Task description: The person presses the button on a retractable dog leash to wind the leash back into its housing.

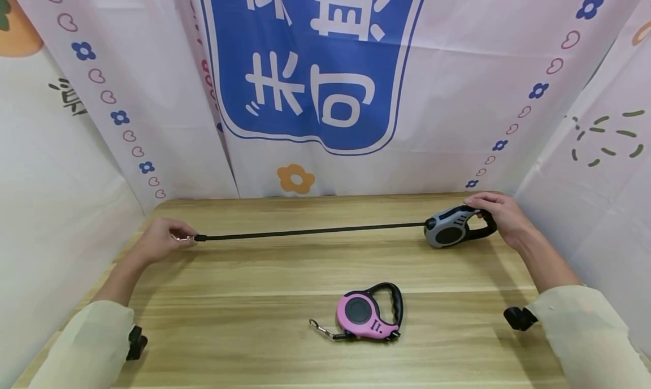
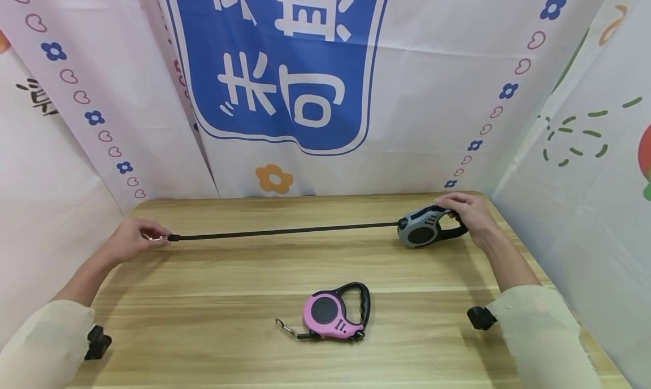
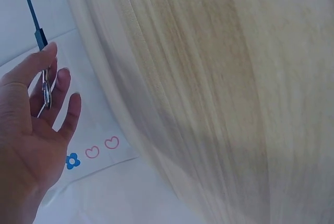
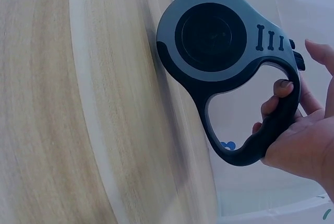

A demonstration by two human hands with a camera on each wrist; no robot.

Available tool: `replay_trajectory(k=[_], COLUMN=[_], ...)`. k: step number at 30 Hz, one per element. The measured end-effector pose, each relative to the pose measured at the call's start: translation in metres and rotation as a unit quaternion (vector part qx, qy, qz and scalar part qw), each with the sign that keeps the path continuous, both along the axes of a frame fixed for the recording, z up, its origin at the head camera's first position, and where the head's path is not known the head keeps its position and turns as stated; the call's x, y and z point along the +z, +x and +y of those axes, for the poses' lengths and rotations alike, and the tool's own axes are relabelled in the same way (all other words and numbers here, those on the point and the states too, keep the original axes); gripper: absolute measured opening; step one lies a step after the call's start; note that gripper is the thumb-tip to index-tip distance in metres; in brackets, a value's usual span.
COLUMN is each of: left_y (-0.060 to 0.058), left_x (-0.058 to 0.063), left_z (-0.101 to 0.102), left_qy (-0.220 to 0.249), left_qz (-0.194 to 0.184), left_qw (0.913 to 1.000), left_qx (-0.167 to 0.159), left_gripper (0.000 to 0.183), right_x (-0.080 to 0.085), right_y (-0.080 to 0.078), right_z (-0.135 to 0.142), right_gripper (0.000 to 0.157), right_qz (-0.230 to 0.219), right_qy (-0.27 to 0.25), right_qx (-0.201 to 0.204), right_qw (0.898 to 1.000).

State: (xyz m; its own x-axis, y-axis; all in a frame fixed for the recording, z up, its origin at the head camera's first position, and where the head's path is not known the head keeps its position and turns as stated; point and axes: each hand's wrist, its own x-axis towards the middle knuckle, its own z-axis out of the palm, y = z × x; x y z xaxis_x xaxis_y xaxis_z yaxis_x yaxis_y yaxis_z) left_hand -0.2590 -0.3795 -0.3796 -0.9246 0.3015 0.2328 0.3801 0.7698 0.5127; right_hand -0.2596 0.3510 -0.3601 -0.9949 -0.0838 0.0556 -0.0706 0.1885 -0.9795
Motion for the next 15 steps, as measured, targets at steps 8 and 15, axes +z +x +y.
replay_trajectory(k=[8,15], left_y=[-0.0005,-0.0002], left_x=[-0.0011,0.0], left_z=[0.0011,0.0046], left_qy=[0.011,0.016], left_qz=[-0.009,-0.03], left_qw=[0.9995,0.9987], left_qx=[-0.027,-0.039], left_gripper=[0.011,0.011], right_x=[0.0009,0.0009], right_y=[0.001,0.0008], right_z=[-0.0005,-0.0013], right_gripper=[0.025,0.022], right_qz=[-0.003,-0.007], right_qy=[0.005,0.023], right_qx=[-0.001,-0.003], right_qw=[1.0,1.0])
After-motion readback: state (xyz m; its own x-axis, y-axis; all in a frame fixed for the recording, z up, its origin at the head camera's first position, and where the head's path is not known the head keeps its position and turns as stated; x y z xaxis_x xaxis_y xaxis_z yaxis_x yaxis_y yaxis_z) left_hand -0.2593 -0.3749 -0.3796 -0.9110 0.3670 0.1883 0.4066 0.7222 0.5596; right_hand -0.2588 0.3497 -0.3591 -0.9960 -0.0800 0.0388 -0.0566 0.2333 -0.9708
